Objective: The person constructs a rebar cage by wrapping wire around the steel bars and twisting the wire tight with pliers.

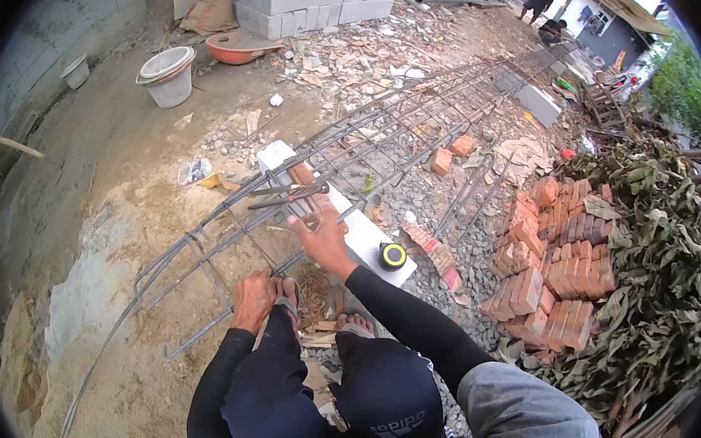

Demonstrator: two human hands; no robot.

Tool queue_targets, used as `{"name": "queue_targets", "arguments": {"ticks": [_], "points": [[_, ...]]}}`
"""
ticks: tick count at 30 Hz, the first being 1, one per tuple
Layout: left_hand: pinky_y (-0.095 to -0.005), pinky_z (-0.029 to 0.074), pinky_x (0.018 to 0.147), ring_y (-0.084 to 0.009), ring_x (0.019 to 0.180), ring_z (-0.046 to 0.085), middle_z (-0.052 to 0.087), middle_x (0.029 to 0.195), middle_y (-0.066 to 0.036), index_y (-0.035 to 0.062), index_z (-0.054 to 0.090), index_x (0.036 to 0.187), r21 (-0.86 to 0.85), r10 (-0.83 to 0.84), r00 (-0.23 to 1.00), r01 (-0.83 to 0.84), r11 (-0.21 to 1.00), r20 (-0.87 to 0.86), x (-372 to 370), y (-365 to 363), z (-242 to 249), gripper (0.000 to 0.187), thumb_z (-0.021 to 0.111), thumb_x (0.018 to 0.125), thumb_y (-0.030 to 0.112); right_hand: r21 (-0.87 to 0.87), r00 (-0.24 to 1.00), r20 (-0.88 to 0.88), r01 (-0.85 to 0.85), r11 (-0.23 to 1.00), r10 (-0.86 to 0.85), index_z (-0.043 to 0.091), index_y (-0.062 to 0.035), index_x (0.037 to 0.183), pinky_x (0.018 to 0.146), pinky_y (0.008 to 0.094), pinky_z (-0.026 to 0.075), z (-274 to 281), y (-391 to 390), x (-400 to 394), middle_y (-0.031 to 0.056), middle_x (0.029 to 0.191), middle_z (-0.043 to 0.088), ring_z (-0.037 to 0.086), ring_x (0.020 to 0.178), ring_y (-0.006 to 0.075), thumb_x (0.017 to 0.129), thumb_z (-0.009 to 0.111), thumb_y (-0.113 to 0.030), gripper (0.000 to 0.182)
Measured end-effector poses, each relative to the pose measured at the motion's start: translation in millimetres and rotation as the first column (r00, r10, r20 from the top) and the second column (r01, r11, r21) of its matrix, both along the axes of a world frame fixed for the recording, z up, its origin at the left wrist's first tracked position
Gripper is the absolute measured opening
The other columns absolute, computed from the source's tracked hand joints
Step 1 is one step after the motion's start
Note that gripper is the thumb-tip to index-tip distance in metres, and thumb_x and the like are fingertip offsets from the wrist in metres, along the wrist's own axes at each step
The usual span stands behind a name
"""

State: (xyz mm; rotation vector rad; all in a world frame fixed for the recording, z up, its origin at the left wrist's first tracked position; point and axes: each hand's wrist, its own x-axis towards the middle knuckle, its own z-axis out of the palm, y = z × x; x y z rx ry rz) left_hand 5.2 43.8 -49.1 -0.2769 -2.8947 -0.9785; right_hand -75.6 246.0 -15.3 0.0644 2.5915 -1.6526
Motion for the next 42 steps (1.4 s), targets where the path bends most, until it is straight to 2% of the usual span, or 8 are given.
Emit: {"name": "queue_targets", "arguments": {"ticks": [2,9,18,22,24,27,34,42], "points": [[-0.0546,0.052,0.072,-0.0471,0.085,0.067,0.068,0.087,-0.025,0.0015,0.066,0.091,-0.034,0.002,1.000,-0.003,0.999,-0.015,3.2,-2.2,1.7,0.021,0.061,0.091,0.022,-0.614,0.892,0.437,0.389,0.687,-0.114,0.060,-0.0036,0.116,0.051,0.0375,0.052,-2.4,12.0,-48.5,0.0112,0.082,0.069,0.068,0.063,0.0221,0.092,0.074,-0.046,0.051],[-0.0542,0.054,0.072,-0.0465,0.084,0.068,0.070,0.090,-0.024,0.0030,0.070,0.096,-0.066,0.013,0.997,-0.008,0.998,0.079,0.0,-4.3,-0.3,0.026,0.062,0.090,0.027,-0.630,0.853,0.404,0.522,0.575,-0.331,0.056,-0.0026,0.108,0.047,0.0277,0.048,-29.3,-2.5,-104.8,0.0080,0.086,0.066,0.065,0.062,0.0158,0.091,0.079,-0.017,0.032],[-0.0537,0.055,0.074,-0.0442,0.084,0.069,0.071,0.089,-0.021,0.0033,0.069,0.092,-0.066,-0.015,0.999,0.019,0.998,0.051,0.1,-9.4,-8.4,0.024,0.061,0.092,0.026,-0.354,0.874,-0.440,0.042,0.934,-0.206,0.069,0.0043,0.111,0.073,0.0262,0.048,169.7,47.0,-8.1,0.0036,0.091,0.069,0.062,0.082,0.0110,0.094,0.076,-0.025,0.035],[-0.0529,0.055,0.073,-0.0438,0.082,0.070,0.071,0.086,-0.021,0.0027,0.069,0.090,-0.077,-0.022,0.999,0.024,0.997,0.025,3.0,-11.0,-8.3,0.024,0.061,0.093,0.025,-0.621,0.983,-0.045,-0.166,0.766,0.177,0.064,-0.0015,0.107,0.071,0.0310,0.051,108.3,75.0,33.0,0.0143,0.095,0.072,0.065,0.078,0.0174,0.108,0.042,-0.054,0.057],[-0.0526,0.056,0.072,-0.0437,0.081,0.070,0.071,0.084,-0.021,0.0021,0.069,0.089,-0.073,-0.027,1.000,0.028,0.997,0.007,1.6,-12.4,-10.7,0.024,0.062,0.092,0.024,-0.421,0.952,0.278,-0.002,0.907,0.131,0.063,-0.0040,0.101,0.051,0.0233,0.041,79.5,67.8,92.4,0.0041,0.068,0.066,0.060,0.059,0.0119,0.108,0.045,-0.052,0.052],[-0.0523,0.056,0.070,-0.0436,0.079,0.070,0.072,0.083,-0.021,0.0014,0.070,0.088,-0.043,-0.040,0.999,0.038,0.998,-0.032,-2.2,-15.9,-17.5,0.023,0.063,0.091,0.023,-0.095,0.811,0.559,-0.147,0.985,0.175,0.063,0.0010,0.126,0.069,0.0300,0.050,43.7,71.6,137.3,0.0065,0.087,0.068,0.063,0.075,0.0141,0.102,0.058,-0.025,0.035],[-0.0525,0.055,0.069,-0.0430,0.077,0.070,0.071,0.079,-0.020,0.0054,0.069,0.089,-0.028,-0.011,1.000,0.010,1.000,-0.028,2.4,-13.9,-19.6,0.021,0.064,0.088,0.025,0.636,0.862,0.062,-0.423,0.645,0.503,0.044,-0.0123,0.154,0.080,0.0470,0.055,43.9,57.8,105.1,0.0240,0.092,0.072,0.071,0.086,0.0379,0.091,0.060,-0.010,0.065],[-0.0520,0.056,0.066,-0.0436,0.076,0.070,0.071,0.079,-0.021,0.0053,0.072,0.086,-0.048,-0.004,0.998,0.001,0.999,-0.059,-0.7,-14.1,-25.2,0.020,0.067,0.087,0.025,0.910,0.868,0.089,-0.270,0.314,0.489,0.038,-0.0322,0.158,0.083,0.0666,0.052,30.5,21.3,117.2,0.0252,0.128,0.047,0.050,0.116,0.0537,0.089,0.062,-0.008,0.077]]}}
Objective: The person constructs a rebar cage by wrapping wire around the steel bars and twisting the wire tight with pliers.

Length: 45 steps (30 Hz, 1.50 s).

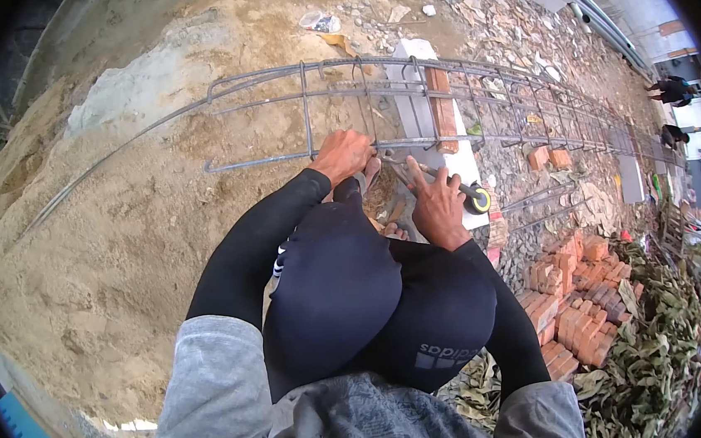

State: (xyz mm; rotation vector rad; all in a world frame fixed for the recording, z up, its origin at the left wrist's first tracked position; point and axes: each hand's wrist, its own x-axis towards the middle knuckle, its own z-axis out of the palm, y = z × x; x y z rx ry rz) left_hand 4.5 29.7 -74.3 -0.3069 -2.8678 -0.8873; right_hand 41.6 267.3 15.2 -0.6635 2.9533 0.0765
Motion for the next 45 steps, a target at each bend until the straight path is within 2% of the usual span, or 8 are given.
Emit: {"name": "queue_targets", "arguments": {"ticks": [5,14,20,23,29,32,38,45], "points": [[-0.0520,0.056,0.066,-0.0441,0.075,0.069,0.070,0.077,-0.022,0.0056,0.074,0.089,-0.015,-0.019,1.000,0.019,1.000,-0.012,-1.1,-1.0,-1.8,0.020,0.068,0.086,0.024,0.114,0.971,-0.222,-0.058,0.992,0.083,0.040,-0.0325,0.157,0.084,0.0719,0.049,-8.5,-7.9,-2.2,0.0223,0.127,0.046,0.050,0.115,0.0463,0.093,0.063,-0.014,0.071],[-0.0522,0.055,0.065,-0.0444,0.073,0.069,0.070,0.076,-0.022,0.0050,0.073,0.089,-0.025,-0.013,0.999,0.012,1.000,-0.037,-1.4,-1.3,-4.4,0.019,0.068,0.087,0.024,0.038,0.999,-0.023,-0.030,0.999,0.031,0.041,-0.0294,0.156,0.072,0.0534,0.055,-6.1,-10.0,-2.3,0.0197,0.104,0.061,0.064,0.093,0.0422,0.101,0.056,-0.020,0.058],[-0.0523,0.055,0.065,-0.0429,0.074,0.069,0.070,0.076,-0.020,0.0048,0.072,0.088,0.009,0.001,0.996,0.000,1.000,-0.087,0.5,-0.7,-6.5,0.021,0.067,0.088,0.025,-0.173,0.921,0.380,0.157,0.972,-0.081,0.041,-0.0267,0.155,0.083,0.0582,0.054,-29.7,-7.4,-9.2,0.0268,0.109,0.071,0.069,0.095,0.0493,0.099,0.060,-0.031,0.058],[-0.0526,0.055,0.066,-0.0425,0.075,0.069,0.071,0.077,-0.019,0.0054,0.073,0.092,-0.058,-0.036,0.999,0.035,0.998,-0.011,-0.1,-1.1,-1.0,0.021,0.067,0.089,0.025,-0.277,0.909,0.410,0.202,0.939,-0.075,0.043,-0.0239,0.153,0.090,0.0571,0.053,-36.0,-1.8,-3.1,0.0277,0.113,0.071,0.068,0.100,0.0502,0.098,0.059,-0.032,0.058],[-0.0523,0.055,0.066,-0.0422,0.075,0.070,0.071,0.079,-0.018,0.0076,0.073,0.095,-0.065,-0.012,1.000,0.014,0.998,0.022,0.1,-0.3,5.1,0.019,0.067,0.090,0.025,-0.201,0.916,0.389,-0.018,0.979,0.097,0.047,-0.0094,0.148,0.088,0.0587,0.053,-2.6,-7.2,-22.2,0.0294,0.103,0.072,0.068,0.097,0.0515,0.098,0.056,-0.030,0.055],[-0.0526,0.055,0.067,-0.0427,0.077,0.070,0.071,0.079,-0.019,0.0084,0.073,0.096,-0.096,-0.041,0.998,0.045,0.994,0.038,-5.3,-3.2,1.2,0.017,0.067,0.088,0.022,-0.340,0.932,0.344,0.009,0.940,0.116,0.043,-0.0030,0.147,0.086,0.0607,0.053,-24.4,-10.6,-21.6,0.0311,0.099,0.072,0.068,0.092,0.0529,0.096,0.057,-0.026,0.057],[-0.0528,0.056,0.068,-0.0440,0.077,0.069,0.071,0.080,-0.022,0.0076,0.074,0.095,-0.043,-0.045,0.999,0.045,0.998,0.011,-4.8,-3.7,5.0,0.017,0.067,0.083,0.017,-0.349,0.886,0.461,0.233,0.908,-0.051,0.031,-0.0098,0.155,0.076,0.0634,0.050,-47.6,-20.3,14.9,0.0329,0.105,0.069,0.066,0.088,0.0539,0.101,0.052,-0.018,0.058],[-0.0536,0.055,0.068,-0.0440,0.078,0.070,0.071,0.081,-0.023,0.0049,0.073,0.098,-0.085,-0.021,0.999,0.026,0.996,0.050,-3.2,-0.4,14.6,0.020,0.065,0.085,0.017,-0.535,0.979,0.202,0.139,0.833,-0.034,0.023,-0.0147,0.162,0.068,0.0607,0.050,-125.1,-17.4,22.5,0.0301,0.101,0.070,0.066,0.081,0.0514,0.103,0.049,-0.016,0.064]]}}
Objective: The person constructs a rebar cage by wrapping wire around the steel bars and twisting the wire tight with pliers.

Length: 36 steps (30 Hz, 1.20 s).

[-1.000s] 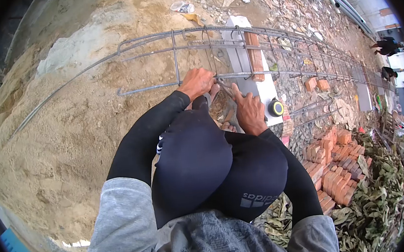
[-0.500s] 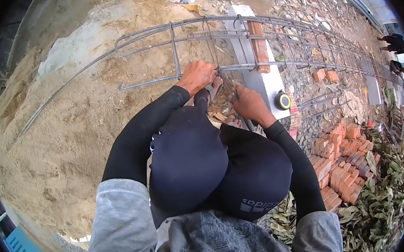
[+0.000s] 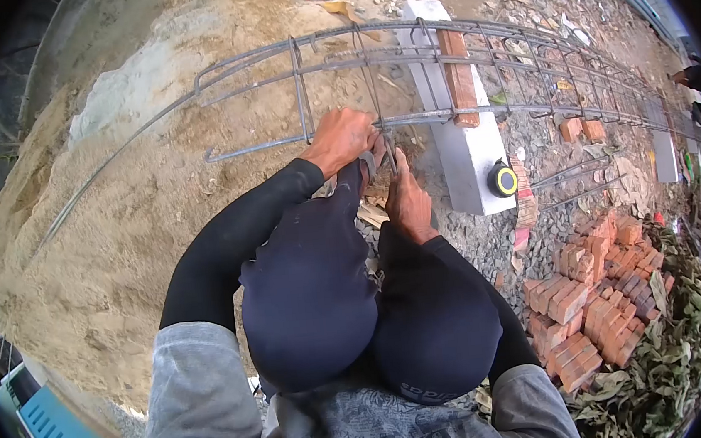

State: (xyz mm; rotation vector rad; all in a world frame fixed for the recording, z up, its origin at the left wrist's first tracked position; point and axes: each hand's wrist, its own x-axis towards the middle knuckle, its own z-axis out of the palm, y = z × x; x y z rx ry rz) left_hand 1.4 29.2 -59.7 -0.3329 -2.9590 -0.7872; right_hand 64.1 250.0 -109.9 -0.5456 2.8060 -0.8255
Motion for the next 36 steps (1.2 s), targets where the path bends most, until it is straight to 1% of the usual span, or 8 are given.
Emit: {"name": "queue_targets", "arguments": {"ticks": [6,14,18,21,26,29,32,36], "points": [[-0.0525,0.056,0.069,-0.0440,0.077,0.070,0.071,0.083,-0.023,0.0046,0.075,0.102,0.000,0.019,1.000,-0.019,1.000,0.012,2.3,2.6,-1.8,0.023,0.064,0.085,0.015,-0.022,1.000,0.026,0.012,1.000,-0.012,0.022,-0.0183,0.163,0.068,0.0593,0.051,-6.3,-0.5,4.5,0.0266,0.105,0.069,0.066,0.081,0.0503,0.102,0.050,-0.014,0.068],[-0.0519,0.057,0.077,-0.0449,0.083,0.070,0.072,0.087,-0.026,0.0049,0.078,0.107,0.006,0.070,0.987,-0.072,0.997,0.141,-1.5,4.2,9.2,0.029,0.063,0.084,0.016,0.038,0.982,0.180,-0.070,0.997,0.062,0.034,-0.0123,0.155,0.071,0.0622,0.051,70.0,11.4,-10.2,0.0285,0.090,0.071,0.066,0.079,0.0522,0.098,0.054,-0.013,0.061],[-0.0484,0.058,0.083,-0.0448,0.088,0.071,0.072,0.090,-0.028,0.0049,0.077,0.114,0.013,0.053,0.981,-0.056,0.998,0.185,-9.7,-0.6,10.6,0.036,0.067,0.082,0.017,-0.006,0.989,0.149,0.008,1.000,-0.007,0.037,-0.0110,0.151,0.076,0.0620,0.050,49.7,9.5,-6.6,0.0332,0.098,0.068,0.065,0.087,0.0542,0.100,0.052,-0.012,0.053],[-0.0461,0.058,0.085,-0.0445,0.092,0.072,0.072,0.093,-0.030,0.0040,0.076,0.116,0.069,0.063,0.964,-0.084,0.994,0.258,-13.0,-2.4,20.3,0.038,0.069,0.081,0.017,-0.116,0.998,0.059,0.030,0.993,-0.023,0.039,-0.0100,0.151,0.077,0.0606,0.051,13.2,8.0,-6.3,0.0315,0.104,0.069,0.065,0.090,0.0534,0.101,0.051,-0.012,0.051],[-0.0450,0.057,0.085,-0.0429,0.096,0.072,0.073,0.102,-0.029,0.0015,0.075,0.117,0.075,0.037,0.924,-0.071,0.995,0.380,-15.7,-5.6,29.4,0.040,0.072,0.081,0.019,-0.103,0.997,0.071,0.021,0.994,-0.014,0.039,-0.0115,0.153,0.078,0.0575,0.052,9.8,10.3,-6.7,0.0293,0.111,0.069,0.066,0.095,0.0519,0.103,0.050,-0.013,0.051],[-0.0434,0.055,0.090,-0.0385,0.101,0.072,0.074,0.104,-0.026,0.0023,0.075,0.117,0.360,0.094,0.956,-0.194,0.912,0.277,-3.0,-17.1,26.6,0.042,0.075,0.082,0.026,-0.101,0.996,0.093,0.012,0.995,-0.003,0.038,-0.0133,0.154,0.079,0.0563,0.052,8.9,9.0,-9.5,0.0287,0.113,0.069,0.066,0.097,0.0512,0.103,0.050,-0.013,0.052],[-0.0440,0.052,0.095,-0.0414,0.108,0.069,0.071,0.118,-0.027,0.0031,0.076,0.116,0.315,0.480,0.877,-0.451,0.835,-0.020,24.9,-58.6,34.1,0.047,0.079,0.081,0.035,-0.107,0.995,0.094,0.022,0.994,-0.012,0.038,-0.0147,0.155,0.078,0.0559,0.052,6.5,8.1,-9.1,0.0281,0.114,0.069,0.066,0.097,0.0508,0.103,0.050,-0.013,0.053],[-0.0466,0.048,0.102,-0.0400,0.121,0.063,0.064,0.134,-0.025,0.0023,0.068,0.132,0.060,0.445,0.871,-0.466,0.883,0.209,65.8,-102.3,1.6,0.072,0.071,0.087,0.059,-0.101,0.996,0.091,0.016,0.995,-0.007,0.039,-0.0149,0.154,0.078,0.0560,0.053,9.0,10.1,-10.1,0.0277,0.115,0.068,0.066,0.096,0.0507,0.104,0.050,-0.013,0.052]]}}
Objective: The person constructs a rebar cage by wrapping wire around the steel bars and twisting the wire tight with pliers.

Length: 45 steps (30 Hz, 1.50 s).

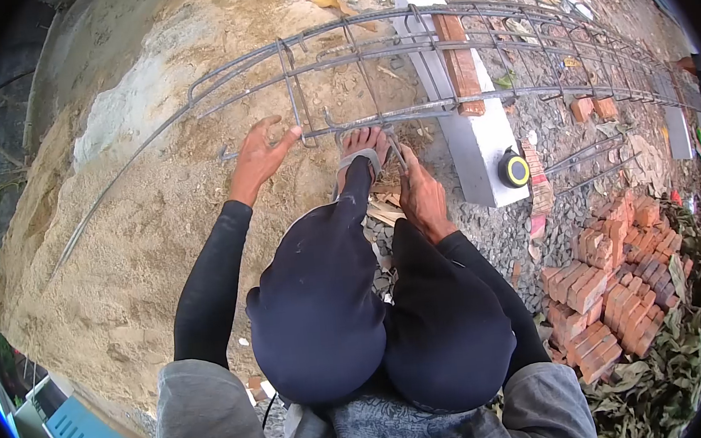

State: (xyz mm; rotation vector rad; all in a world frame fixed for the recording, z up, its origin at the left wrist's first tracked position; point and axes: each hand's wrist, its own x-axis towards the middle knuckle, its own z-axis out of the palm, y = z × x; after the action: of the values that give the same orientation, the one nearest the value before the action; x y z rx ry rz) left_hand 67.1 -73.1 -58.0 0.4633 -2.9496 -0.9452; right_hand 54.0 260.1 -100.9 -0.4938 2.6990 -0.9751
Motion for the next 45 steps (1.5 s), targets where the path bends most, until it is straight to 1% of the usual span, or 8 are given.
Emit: {"name": "queue_targets", "arguments": {"ticks": [5,8,11,14,17,32,35,45], "points": [[-0.0469,0.049,0.102,-0.0404,0.122,0.062,0.064,0.135,-0.026,-0.0007,0.066,0.133,-0.049,-0.223,0.951,0.239,0.970,0.214,2.3,-17.4,-26.0,0.087,0.055,0.092,0.075,-0.024,0.999,-0.039,-0.016,1.000,0.015,0.038,-0.0152,0.154,0.075,0.0571,0.053,-4.6,1.8,-2.0,0.0280,0.110,0.069,0.067,0.090,0.0504,0.101,0.053,-0.014,0.055],[-0.0469,0.048,0.103,-0.0403,0.121,0.063,0.066,0.132,-0.025,-0.0023,0.067,0.131,0.181,-0.270,0.904,0.219,0.959,0.332,-5.1,-20.5,0.2,0.082,0.057,0.094,0.070,-0.034,0.997,-0.067,-0.027,0.999,0.024,0.038,-0.0154,0.155,0.074,0.0579,0.054,-7.0,3.4,-5.0,0.0284,0.107,0.069,0.067,0.087,0.0509,0.100,0.054,-0.014,0.058],[-0.0467,0.052,0.092,-0.0398,0.103,0.070,0.072,0.116,-0.026,-0.0015,0.072,0.122,0.071,-0.293,0.896,0.286,0.956,0.334,4.4,-16.9,27.9,0.074,0.060,0.094,0.066,-0.045,1.000,0.011,-0.010,0.999,0.010,0.039,-0.0151,0.152,0.077,0.0573,0.053,1.1,2.4,-1.9,0.0287,0.112,0.069,0.066,0.093,0.0519,0.102,0.052,-0.013,0.052],[-0.0473,0.054,0.087,-0.0385,0.093,0.072,0.074,0.112,-0.023,-0.0001,0.073,0.119,0.069,-0.337,0.940,0.333,0.940,0.057,20.0,-21.8,21.5,0.057,0.060,0.100,0.052,-0.014,0.997,0.081,0.020,1.000,-0.018,0.041,-0.0148,0.151,0.079,0.0572,0.053,14.8,-1.9,2.5,0.0299,0.113,0.068,0.065,0.095,0.0526,0.102,0.052,-0.013,0.050],[-0.0465,0.054,0.087,-0.0397,0.095,0.072,0.074,0.112,-0.020,0.0025,0.074,0.118,0.013,-0.257,0.957,0.258,0.966,0.133,19.3,-15.7,10.8,0.044,0.059,0.102,0.041,0.015,0.996,0.084,0.030,0.999,-0.031,0.039,-0.0155,0.152,0.078,0.0594,0.053,19.3,1.6,3.9,0.0314,0.110,0.068,0.066,0.091,0.0535,0.101,0.053,-0.013,0.053],[-0.0446,0.055,0.078,-0.0381,0.087,0.070,0.076,0.106,-0.017,0.0061,0.077,0.113,0.049,-0.314,0.949,0.314,0.948,-0.007,10.5,-3.7,13.4,0.042,0.066,0.098,0.044,0.050,0.999,-0.038,0.037,0.998,-0.035,0.034,-0.0163,0.157,0.073,0.0590,0.052,-7.7,-5.1,5.5,0.0259,0.110,0.067,0.066,0.088,0.0508,0.099,0.053,-0.011,0.060],[-0.0456,0.054,0.074,-0.0389,0.086,0.070,0.075,0.101,-0.018,0.0041,0.077,0.108,0.026,-0.270,0.947,0.269,0.963,0.174,3.8,1.9,10.6,0.042,0.067,0.097,0.044,0.046,0.994,-0.103,0.035,0.998,-0.030,0.033,-0.0157,0.158,0.072,0.0585,0.052,-18.6,-6.4,5.6,0.0241,0.108,0.066,0.066,0.085,0.0497,0.097,0.054,-0.009,0.065],[-0.0482,0.054,0.075,-0.0404,0.091,0.070,0.075,0.100,-0.017,0.0057,0.077,0.105,-0.069,-0.254,0.960,0.247,0.967,-0.120,13.9,9.0,-8.4,0.038,0.068,0.096,0.042,0.155,0.990,-0.142,0.029,0.987,-0.007,0.032,-0.0110,0.158,0.068,0.0579,0.053,-10.3,-10.2,12.4,0.0241,0.100,0.063,0.066,0.080,0.0481,0.096,0.056,-0.010,0.066]]}}
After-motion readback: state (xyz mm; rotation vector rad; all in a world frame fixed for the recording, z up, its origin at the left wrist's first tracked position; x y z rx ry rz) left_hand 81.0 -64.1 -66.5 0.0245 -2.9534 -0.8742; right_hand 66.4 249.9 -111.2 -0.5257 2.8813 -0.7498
